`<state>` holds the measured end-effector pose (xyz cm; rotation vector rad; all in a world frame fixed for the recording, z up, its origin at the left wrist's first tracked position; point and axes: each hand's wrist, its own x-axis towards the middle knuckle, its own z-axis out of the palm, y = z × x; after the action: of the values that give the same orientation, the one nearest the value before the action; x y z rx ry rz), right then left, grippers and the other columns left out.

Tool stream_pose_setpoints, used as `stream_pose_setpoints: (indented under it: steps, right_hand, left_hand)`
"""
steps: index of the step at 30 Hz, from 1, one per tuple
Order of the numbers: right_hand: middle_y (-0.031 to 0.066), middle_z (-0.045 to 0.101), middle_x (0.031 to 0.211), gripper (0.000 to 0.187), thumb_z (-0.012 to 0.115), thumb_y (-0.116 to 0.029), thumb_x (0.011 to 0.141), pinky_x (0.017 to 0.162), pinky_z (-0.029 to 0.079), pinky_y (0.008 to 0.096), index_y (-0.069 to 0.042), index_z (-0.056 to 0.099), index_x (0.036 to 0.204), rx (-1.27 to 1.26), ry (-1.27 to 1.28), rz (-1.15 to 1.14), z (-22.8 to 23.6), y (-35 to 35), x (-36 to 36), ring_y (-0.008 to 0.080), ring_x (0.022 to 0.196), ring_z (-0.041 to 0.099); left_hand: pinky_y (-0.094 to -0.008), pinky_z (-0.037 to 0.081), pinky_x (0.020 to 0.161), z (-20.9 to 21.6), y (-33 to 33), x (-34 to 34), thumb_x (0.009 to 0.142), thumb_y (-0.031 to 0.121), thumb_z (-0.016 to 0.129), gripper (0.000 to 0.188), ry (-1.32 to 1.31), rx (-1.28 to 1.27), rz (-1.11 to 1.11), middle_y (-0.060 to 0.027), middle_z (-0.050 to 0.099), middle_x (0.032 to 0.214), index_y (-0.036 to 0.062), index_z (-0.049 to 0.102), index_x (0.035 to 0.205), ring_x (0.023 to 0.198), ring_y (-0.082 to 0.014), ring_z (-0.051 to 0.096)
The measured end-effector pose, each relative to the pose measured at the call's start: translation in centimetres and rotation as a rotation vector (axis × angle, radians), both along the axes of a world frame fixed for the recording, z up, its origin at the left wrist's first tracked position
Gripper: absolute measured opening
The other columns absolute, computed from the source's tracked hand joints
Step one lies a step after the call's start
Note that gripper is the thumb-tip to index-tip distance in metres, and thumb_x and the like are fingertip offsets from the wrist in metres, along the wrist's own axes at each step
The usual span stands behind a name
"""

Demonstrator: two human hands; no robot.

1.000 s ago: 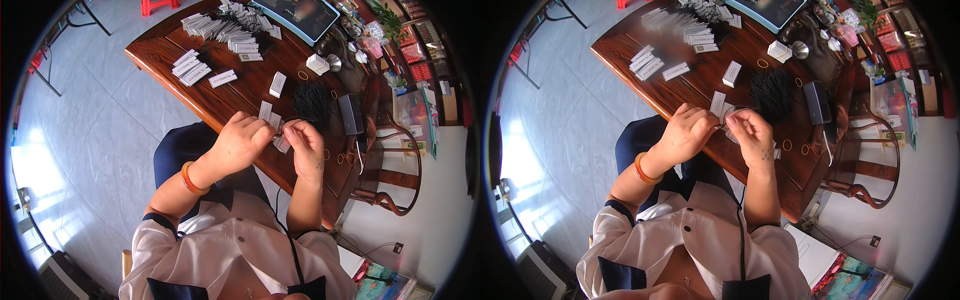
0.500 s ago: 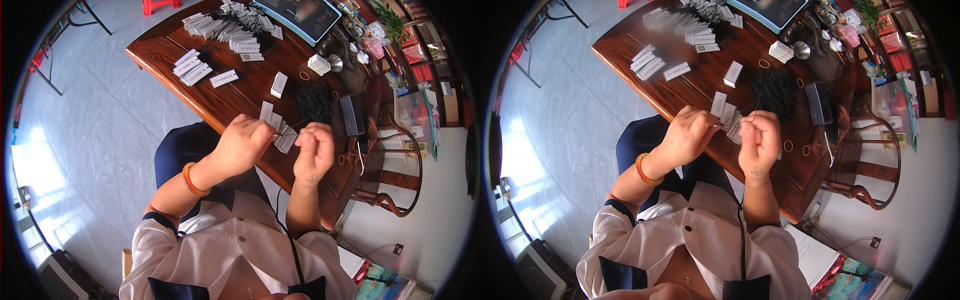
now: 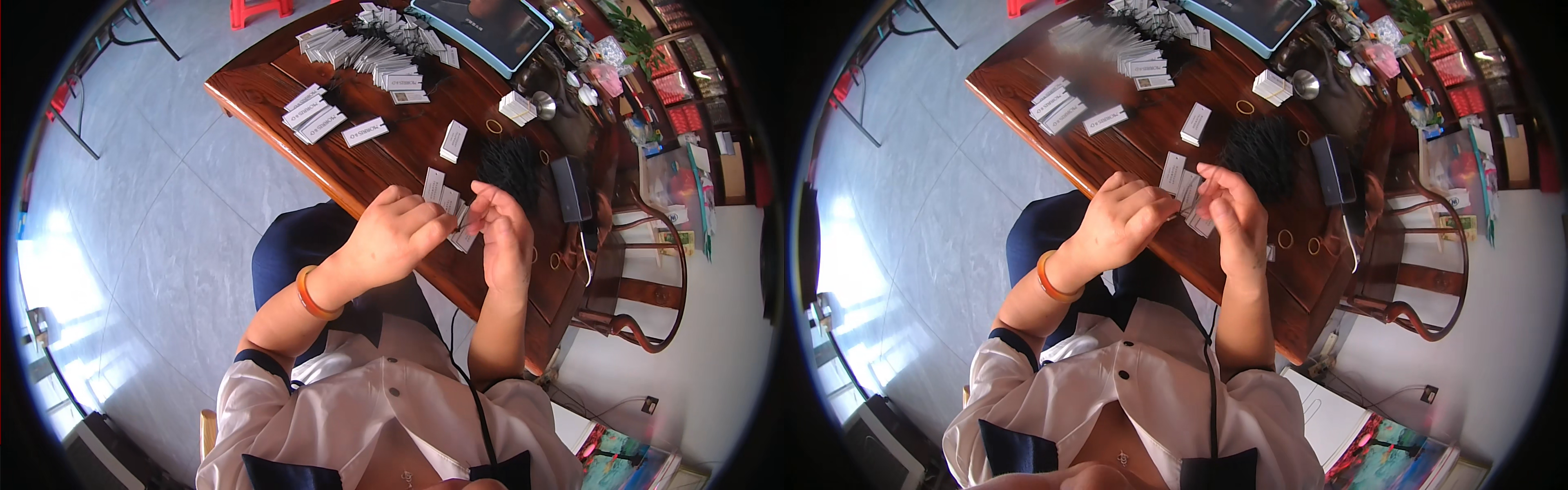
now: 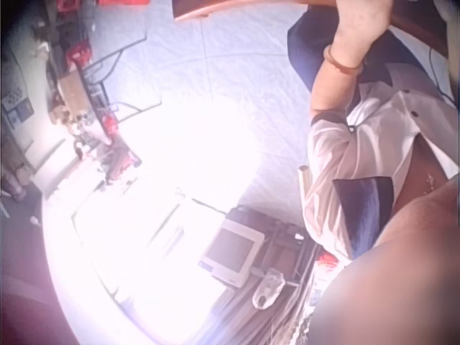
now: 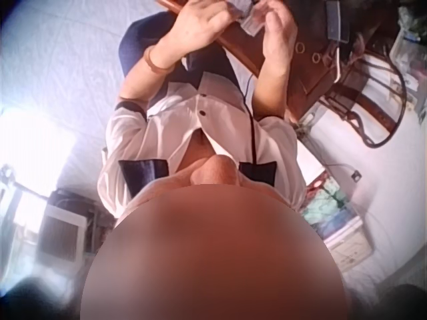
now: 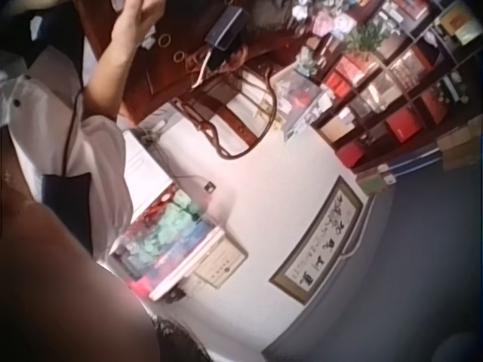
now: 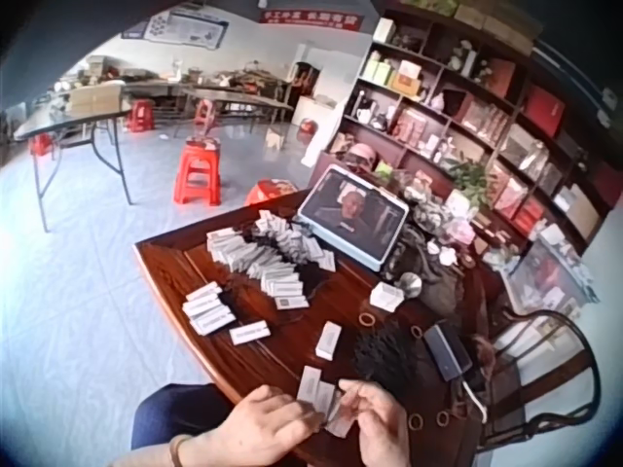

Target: Sort various plastic and paper tags into piles on a wooden table.

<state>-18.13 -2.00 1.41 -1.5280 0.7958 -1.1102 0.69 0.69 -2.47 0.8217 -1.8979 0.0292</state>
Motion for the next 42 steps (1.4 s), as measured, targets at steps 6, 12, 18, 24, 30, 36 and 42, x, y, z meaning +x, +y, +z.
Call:
stream_pose_setpoints:
  steps: [6,12,18,24,30,36,42]
  right_hand:
    - [0.0076,0.057,0.096,0.028,0.052,-0.017,0.095,0.071,0.04,0.0263,0.007,0.064,0.105,-0.043,-0.206,-0.08,-0.3,-0.6,-0.3,0.0118,0.077,0.049]
    - [0.0149,0.057,0.106,0.027,0.051,-0.015,0.095,0.08,0.044,0.0331,0.005,0.067,0.102,-0.572,-0.154,-0.177,0.1,-0.2,0.0,0.0202,0.092,0.054]
    - [0.0187,0.056,0.121,0.038,0.047,-0.028,0.099,0.087,0.047,0.0355,0.003,0.064,0.115,-0.587,0.245,-0.082,-0.5,0.1,0.6,0.0243,0.105,0.057]
    - [0.0162,0.055,0.125,0.038,0.047,-0.023,0.101,0.088,0.048,0.0311,0.006,0.054,0.125,-0.204,-0.044,-0.008,-1.2,-0.3,0.3,0.0214,0.108,0.058]
    - [0.0116,0.06,0.117,0.024,0.06,-0.002,0.092,0.086,0.048,0.0265,0.005,0.059,0.115,0.138,-0.052,-0.003,-0.6,0.3,0.6,0.0134,0.099,0.059]
    - [0.009,0.062,0.107,0.012,0.065,0.002,0.088,0.078,0.05,0.0254,0.002,0.066,0.1,-0.002,-0.031,-0.003,-1.1,0.3,0.8,0.0115,0.091,0.061]
    - [0.0075,0.066,0.098,0.017,0.072,0.002,0.079,0.071,0.051,0.0286,-0.001,0.067,0.095,-0.712,0.37,-0.167,-0.5,0.3,1.9,0.0175,0.081,0.063]
  left_hand:
    - [-0.0346,0.046,0.069,0.0,0.3,-0.5,0.081,0.008,0.064,0.022,-0.065,0.06,-0.113,-0.0061,0.063,0.083,0.0054,0.056,0.102,0.073,-0.0233,0.062]
    - [-0.0309,0.049,0.062,-0.5,0.6,-1.1,0.092,0.003,0.057,0.016,0.417,0.648,-0.173,-0.0088,0.063,0.077,0.0011,0.054,0.107,0.066,-0.022,0.062]
    - [-0.0273,0.048,0.058,-0.2,0.7,-0.7,0.094,0.003,0.055,0.017,0.505,0.708,-0.19,-0.0068,0.063,0.077,0.0,0.053,0.111,0.061,-0.0149,0.058]
    - [-0.0289,0.049,0.06,-0.6,0.6,-0.4,0.093,0.002,0.056,0.017,0.425,0.608,-0.149,-0.0081,0.063,0.077,-0.0001,0.053,0.109,0.067,-0.0185,0.061]
    - [-0.0322,0.05,0.064,-0.2,0.5,-0.3,0.09,0.002,0.059,0.016,0.358,0.523,-0.176,-0.0102,0.063,0.079,0.0002,0.054,0.105,0.074,-0.025,0.064]
    - [-0.0343,0.05,0.064,-0.2,0.3,-0.3,0.089,0.002,0.061,0.015,0.218,0.381,-0.141,-0.0117,0.063,0.079,0.0001,0.054,0.102,0.074,-0.0281,0.064]
    - [-0.0362,0.051,0.063,-0.4,0.8,-0.9,0.089,0.001,0.06,0.012,0.397,0.545,-0.113,-0.016,0.063,0.079,-0.0016,0.054,0.098,0.075,-0.0336,0.065]
